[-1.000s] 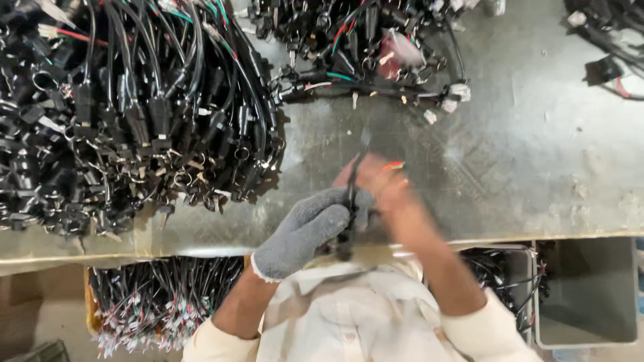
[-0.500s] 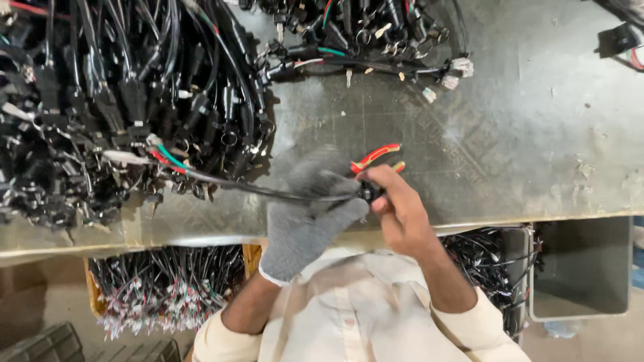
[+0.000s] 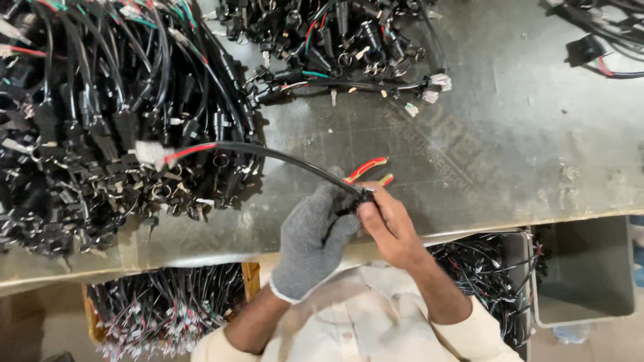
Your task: The person repeatedly picks up wire harnesses with keys attached, uses pliers to crimp or secure a connector, and places the finished unit into a growing pile on the table. The process is continuous and repetitive throughout the clip.
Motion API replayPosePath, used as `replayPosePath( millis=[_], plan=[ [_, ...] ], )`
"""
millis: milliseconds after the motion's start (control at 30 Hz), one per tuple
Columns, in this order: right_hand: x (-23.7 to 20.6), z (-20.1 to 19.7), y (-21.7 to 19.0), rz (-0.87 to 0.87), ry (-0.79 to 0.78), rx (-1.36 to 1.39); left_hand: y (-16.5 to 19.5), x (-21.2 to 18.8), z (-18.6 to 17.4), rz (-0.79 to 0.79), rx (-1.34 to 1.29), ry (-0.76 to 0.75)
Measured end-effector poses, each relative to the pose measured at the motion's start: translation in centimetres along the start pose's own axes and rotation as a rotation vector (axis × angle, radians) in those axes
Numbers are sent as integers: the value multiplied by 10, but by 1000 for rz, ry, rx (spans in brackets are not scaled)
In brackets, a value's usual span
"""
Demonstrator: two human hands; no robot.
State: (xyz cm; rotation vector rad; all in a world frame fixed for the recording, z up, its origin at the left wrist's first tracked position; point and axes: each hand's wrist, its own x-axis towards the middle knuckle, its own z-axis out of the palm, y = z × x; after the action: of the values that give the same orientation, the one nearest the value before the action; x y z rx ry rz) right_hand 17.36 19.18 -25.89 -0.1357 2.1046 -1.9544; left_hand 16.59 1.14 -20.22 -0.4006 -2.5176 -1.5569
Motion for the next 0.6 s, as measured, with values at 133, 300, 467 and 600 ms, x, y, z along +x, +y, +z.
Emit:
replayPosePath(
  millis=[133, 300, 467, 600],
  plan=[
    [5, -3, 22, 75, -22, 94, -5, -4, 0, -30, 4, 48],
    [9, -8, 42, 54, -142, 124, -16, 1, -10, 70, -264, -150],
    [11, -8, 36, 239, -223, 148, -16, -2, -19, 74, -205, -154],
    [-5, -9, 30, 236, -566, 598, -22, -11, -31, -45, -599, -419]
  ],
)
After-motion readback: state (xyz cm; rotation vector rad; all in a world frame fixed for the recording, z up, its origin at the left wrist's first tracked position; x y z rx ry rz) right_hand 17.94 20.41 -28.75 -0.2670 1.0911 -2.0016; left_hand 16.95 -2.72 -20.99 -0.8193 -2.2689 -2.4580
